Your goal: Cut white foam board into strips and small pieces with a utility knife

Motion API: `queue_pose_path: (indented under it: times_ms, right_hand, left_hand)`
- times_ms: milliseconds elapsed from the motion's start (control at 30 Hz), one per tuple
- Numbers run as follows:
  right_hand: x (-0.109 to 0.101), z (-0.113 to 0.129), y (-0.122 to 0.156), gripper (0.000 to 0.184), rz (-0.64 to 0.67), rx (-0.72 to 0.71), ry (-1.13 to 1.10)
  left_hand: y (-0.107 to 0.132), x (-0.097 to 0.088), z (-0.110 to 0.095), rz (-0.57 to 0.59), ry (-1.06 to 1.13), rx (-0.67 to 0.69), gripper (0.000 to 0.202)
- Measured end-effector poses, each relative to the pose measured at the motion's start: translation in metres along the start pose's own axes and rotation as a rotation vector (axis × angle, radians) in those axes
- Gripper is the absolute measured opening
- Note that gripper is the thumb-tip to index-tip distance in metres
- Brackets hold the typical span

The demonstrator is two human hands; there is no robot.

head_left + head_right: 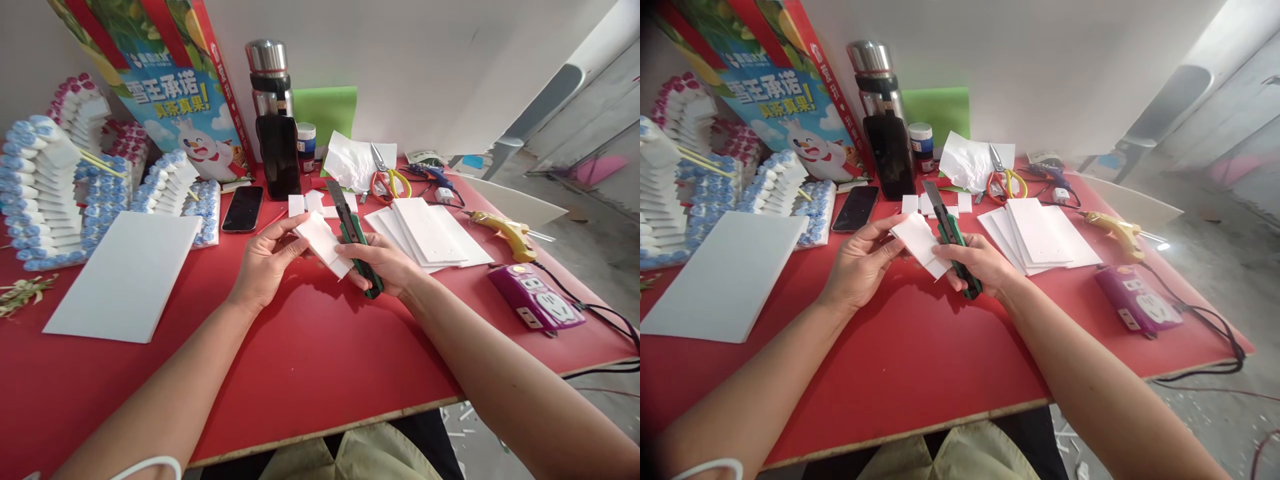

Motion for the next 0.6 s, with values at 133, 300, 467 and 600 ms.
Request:
queue_pose_path:
  times_ms: [133, 300, 467, 600]
  right_hand:
    - [0.000, -0.001, -0.002, 0.025, -0.015, -0.028, -0.009]
    - [0.001, -0.001, -0.002, 0.026, 0.007, -0.044, 0.018]
    - [0.001, 0.000, -0.001, 0.029, 0.003, -0.036, 0.011]
    - [0.001, -0.001, -0.001, 0.029, -0.013, -0.016, -0.018]
  left_hand:
    - [0.001, 0.006, -0.003, 0.082, -0.039, 0.032, 0.057]
    - [0.001, 0.012, -0.005, 0.111, -0.078, 0.082, 0.066]
    - [0.001, 0.012, -0.006, 0.093, -0.118, 0.115, 0.063]
    - [0.002, 0.013, -0.007, 0.065, -0.120, 0.127, 0.063]
Point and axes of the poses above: each hand's wrist, its own y-axis away from the middle knuckle, its own x-axis out of the palm, z = x × y, the point moved 4 cm from there along -y, towards the middle knuckle, and after that the axes turned 4 degrees about -x, right-handed, at the moved point
